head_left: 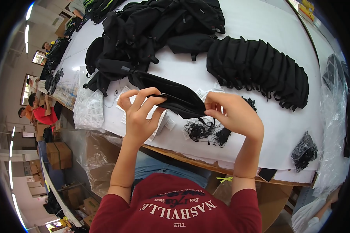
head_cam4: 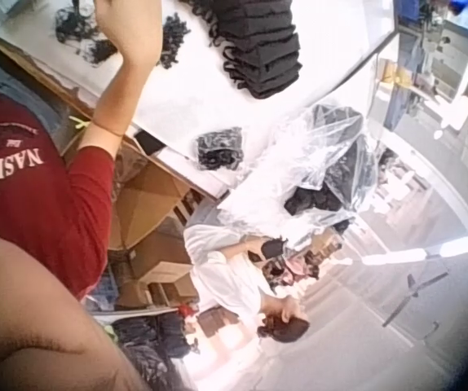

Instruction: The recorder is shown packaging black bags or cases into plastic wrap along with product labels and silica gel packets.

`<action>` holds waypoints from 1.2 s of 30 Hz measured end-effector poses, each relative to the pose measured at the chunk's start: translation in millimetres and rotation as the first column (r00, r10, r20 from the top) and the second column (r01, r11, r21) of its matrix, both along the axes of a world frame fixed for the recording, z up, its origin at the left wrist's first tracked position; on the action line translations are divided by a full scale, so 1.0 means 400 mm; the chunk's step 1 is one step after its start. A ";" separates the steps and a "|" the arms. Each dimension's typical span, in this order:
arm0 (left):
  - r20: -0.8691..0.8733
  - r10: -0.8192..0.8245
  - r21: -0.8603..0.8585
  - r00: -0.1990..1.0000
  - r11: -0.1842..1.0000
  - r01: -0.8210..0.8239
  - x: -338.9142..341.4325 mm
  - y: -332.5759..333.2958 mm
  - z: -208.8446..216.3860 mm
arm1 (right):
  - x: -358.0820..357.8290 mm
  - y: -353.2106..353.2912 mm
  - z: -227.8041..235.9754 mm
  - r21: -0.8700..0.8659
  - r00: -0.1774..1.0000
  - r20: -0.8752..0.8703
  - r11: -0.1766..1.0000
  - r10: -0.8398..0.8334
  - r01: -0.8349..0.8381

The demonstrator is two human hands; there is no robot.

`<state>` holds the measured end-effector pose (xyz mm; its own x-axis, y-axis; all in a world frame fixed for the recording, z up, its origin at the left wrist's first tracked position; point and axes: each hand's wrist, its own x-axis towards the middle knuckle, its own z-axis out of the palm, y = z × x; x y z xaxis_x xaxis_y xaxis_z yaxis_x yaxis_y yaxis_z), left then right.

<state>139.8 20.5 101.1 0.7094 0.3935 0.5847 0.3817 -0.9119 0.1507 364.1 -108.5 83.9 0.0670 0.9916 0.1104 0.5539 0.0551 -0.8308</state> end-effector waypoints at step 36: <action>0.087 -0.217 -0.272 0.972 0.934 0.232 -0.156 -0.221 -0.232 | -0.293 -0.356 -0.218 -0.214 0.198 -0.728 0.491 -0.657 0.844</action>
<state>77.3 -68.0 8.4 0.7683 0.3801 0.5150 0.1561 -0.8915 0.4252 246.8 -250.9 -3.3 0.9054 0.3802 -0.1889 -0.2576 0.1385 -0.9563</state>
